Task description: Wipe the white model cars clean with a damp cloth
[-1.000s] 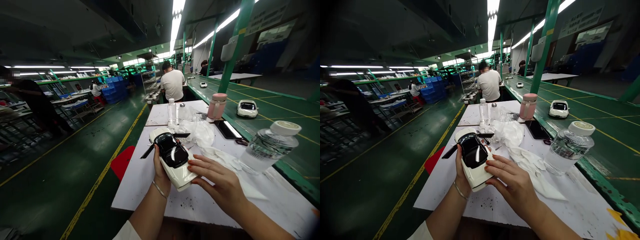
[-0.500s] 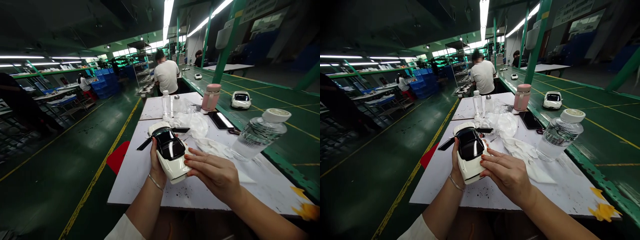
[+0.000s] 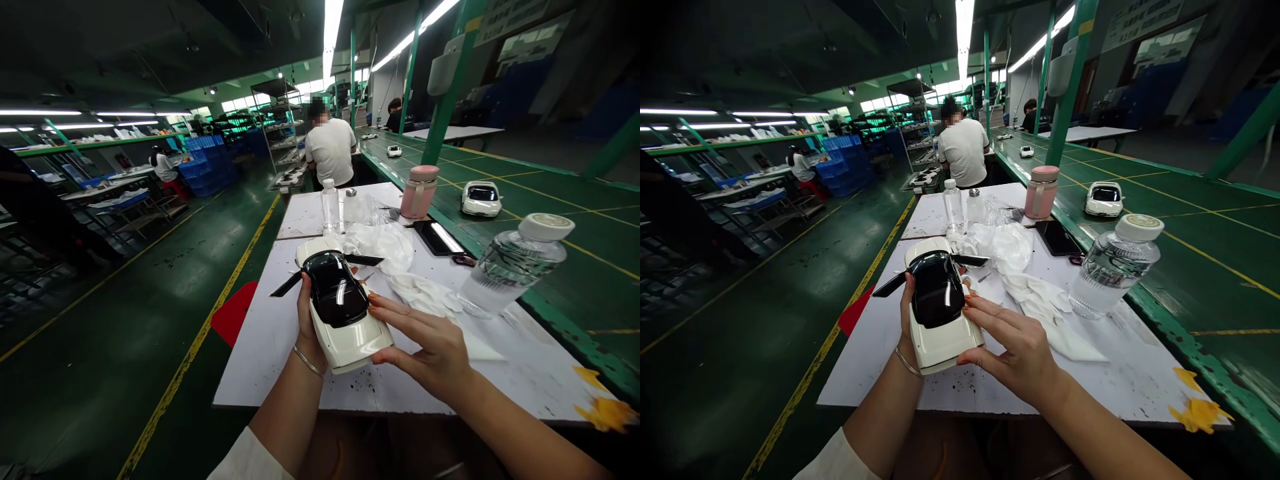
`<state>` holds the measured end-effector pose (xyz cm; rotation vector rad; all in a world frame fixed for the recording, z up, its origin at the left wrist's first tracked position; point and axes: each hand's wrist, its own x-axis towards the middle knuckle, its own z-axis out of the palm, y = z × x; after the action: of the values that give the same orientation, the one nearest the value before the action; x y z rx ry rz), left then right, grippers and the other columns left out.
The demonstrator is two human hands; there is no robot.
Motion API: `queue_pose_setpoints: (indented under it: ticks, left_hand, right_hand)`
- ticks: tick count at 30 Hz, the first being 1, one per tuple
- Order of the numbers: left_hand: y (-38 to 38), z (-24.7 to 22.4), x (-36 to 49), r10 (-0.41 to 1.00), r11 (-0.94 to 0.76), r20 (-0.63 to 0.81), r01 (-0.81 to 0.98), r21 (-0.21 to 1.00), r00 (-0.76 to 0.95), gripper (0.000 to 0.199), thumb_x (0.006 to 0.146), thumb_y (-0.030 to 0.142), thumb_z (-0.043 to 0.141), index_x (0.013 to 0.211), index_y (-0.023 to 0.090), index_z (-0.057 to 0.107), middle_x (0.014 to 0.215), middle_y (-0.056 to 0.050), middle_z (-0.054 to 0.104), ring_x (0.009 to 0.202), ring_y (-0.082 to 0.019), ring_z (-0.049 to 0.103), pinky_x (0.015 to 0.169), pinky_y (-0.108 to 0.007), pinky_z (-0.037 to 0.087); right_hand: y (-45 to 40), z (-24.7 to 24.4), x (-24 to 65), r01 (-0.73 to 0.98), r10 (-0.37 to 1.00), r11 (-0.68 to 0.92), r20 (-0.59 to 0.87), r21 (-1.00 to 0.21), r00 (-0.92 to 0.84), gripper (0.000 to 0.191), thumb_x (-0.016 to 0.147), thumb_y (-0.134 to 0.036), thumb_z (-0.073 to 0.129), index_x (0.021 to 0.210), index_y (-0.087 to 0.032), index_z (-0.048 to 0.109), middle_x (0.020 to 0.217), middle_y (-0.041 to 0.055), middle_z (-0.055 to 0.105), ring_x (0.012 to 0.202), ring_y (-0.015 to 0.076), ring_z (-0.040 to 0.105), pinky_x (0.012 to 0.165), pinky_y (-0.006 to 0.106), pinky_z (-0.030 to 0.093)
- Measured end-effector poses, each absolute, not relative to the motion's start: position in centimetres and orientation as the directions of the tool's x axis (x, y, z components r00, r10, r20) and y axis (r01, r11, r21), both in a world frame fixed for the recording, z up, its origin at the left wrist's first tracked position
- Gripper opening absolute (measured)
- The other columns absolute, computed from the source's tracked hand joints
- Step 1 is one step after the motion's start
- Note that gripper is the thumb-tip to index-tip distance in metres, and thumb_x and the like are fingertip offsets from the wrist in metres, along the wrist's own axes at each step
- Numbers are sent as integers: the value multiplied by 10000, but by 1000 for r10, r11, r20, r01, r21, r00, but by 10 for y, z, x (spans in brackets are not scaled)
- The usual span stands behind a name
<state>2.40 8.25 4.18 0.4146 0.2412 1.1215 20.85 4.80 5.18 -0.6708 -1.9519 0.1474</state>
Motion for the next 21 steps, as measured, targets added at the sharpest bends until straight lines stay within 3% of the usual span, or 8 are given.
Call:
queue_pose_setpoints:
  ticks: [5, 7, 10, 16, 21]
  left_hand:
    - [84, 37, 26, 903, 373, 18, -802, 467, 430, 865, 873, 807, 398, 1296, 86, 622, 1090, -152, 698, 1002, -289, 662, 997, -431, 465]
    - [85, 34, 27, 903, 371, 21, -805, 462, 429, 847, 884, 792, 401, 1295, 84, 619, 1084, -156, 700, 996, -291, 665, 1006, -445, 466]
    - [85, 30, 30, 912, 345, 47, -826, 447, 406, 804, 895, 770, 410, 1283, 99, 623, 1048, -150, 703, 968, -299, 669, 989, -480, 480]
    - [85, 31, 30, 920, 347, 4, -821, 453, 391, 835, 875, 792, 424, 1271, 86, 630, 1061, -168, 711, 950, -317, 686, 920, -479, 526]
    - [88, 37, 27, 918, 385, -86, -820, 424, 386, 828, 887, 781, 405, 1260, 77, 631, 1090, -189, 718, 1075, -368, 672, 1014, -541, 480]
  right_hand:
    - [47, 42, 211, 426, 440, 855, 847, -294, -298, 466, 850, -408, 751, 1228, -140, 700, 1217, 179, 727, 1126, 276, 711, 972, 349, 612]
    - [48, 37, 211, 441, 443, 844, 860, -306, -251, 352, 890, -381, 716, 1142, -135, 729, 1137, 167, 760, 1068, 254, 737, 925, 313, 628]
    - [48, 31, 210, 436, 493, 814, 853, -384, -169, 235, 936, -350, 667, 1033, -151, 749, 1044, 134, 788, 1007, 227, 757, 889, 283, 632]
    - [47, 29, 207, 384, 613, 750, 783, -538, -101, 187, 954, -331, 653, 1056, -217, 761, 1097, 64, 785, 1031, 203, 749, 905, 273, 613]
    - [54, 23, 211, 214, 737, 664, 676, -717, -22, 271, 1011, -351, 542, 1208, -304, 723, 1211, 27, 745, 1120, 224, 705, 844, 343, 636]
